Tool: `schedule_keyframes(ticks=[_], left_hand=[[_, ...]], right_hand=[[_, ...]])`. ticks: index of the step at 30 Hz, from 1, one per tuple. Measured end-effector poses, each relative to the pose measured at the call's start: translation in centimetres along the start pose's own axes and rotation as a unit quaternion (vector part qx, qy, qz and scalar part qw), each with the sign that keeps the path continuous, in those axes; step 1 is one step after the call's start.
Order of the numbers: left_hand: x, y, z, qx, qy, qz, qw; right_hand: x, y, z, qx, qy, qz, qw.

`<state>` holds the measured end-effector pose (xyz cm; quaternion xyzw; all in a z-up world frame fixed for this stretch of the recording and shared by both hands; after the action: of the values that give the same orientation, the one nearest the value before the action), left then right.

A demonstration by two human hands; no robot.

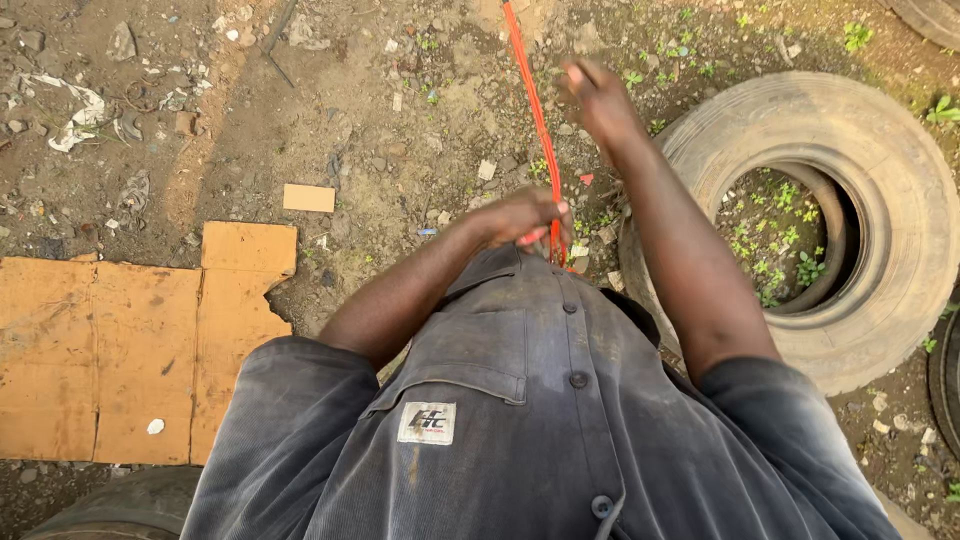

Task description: The person repeatedly wraps black tape around sections of an orange cable laid on a gravel surface. They pull the cable taut, apply tape, and continue wrapping along its length. The task is performed outdoors near stacked tires and scattered debris.

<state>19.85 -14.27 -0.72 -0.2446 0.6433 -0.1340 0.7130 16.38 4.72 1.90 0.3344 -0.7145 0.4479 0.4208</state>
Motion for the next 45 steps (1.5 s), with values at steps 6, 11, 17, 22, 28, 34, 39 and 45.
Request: schedule_keyframes(ticks=[6,11,17,22,28,34,39,45], left_hand=[[2.1,0.0,6.3,0.048,0.003,0.022,0.999],[5.2,1.3,6.2,-0.05,0.023,-0.045,0.997],[5.8,3.8,8.8,-0.034,0.129,0.022,0.991],[3.1,2.1,6.6,0.022,0.163,-0.041,0.986],[-5.2,3.2,-4.3,-0.161,-0.383,0.113,0.903],[-5.2,6.0,-5.8,-0.264,-0.106,0.029,0.958],[0.0,4.4,-1.5,-0.242,-0.119,-0.083,0.959],[-0.2,3.3,-0.8,-0.201,-0.118,-0.052,0.971]], right_hand=[[8.0,6.9,6.0,0.029,0.103,-0.037,0.994],[6.6,5.4,6.1,-0.013,0.026,-0.177,0.984],[-2.3,-5.4,2.5,-0.033,-0.112,-0.23,0.966],[-7.8,-14.8,-1.0,-0.015,-0.094,-0.171,0.981],[-9.3,-18.5,-2.2,-0.014,-0.159,-0.157,0.975],[-13.7,-15.1,-1.2,0.149,-0.131,-0.081,0.977],[-6.8,-5.0,-2.0,0.173,-0.04,-0.066,0.982],[3.1,10.1,3.1,0.082,0.048,0.033,0.995]])
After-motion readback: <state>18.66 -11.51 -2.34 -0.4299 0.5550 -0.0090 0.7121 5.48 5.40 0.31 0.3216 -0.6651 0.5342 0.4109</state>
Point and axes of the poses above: each hand's wrist, its own y-axis towards the middle knuckle, its own z-axis out of the palm, x = y × z, the point moved 4 cm from there along y, towards the middle knuckle, and after that the axes turned 1 degree about -z, right-handed, at the moved point
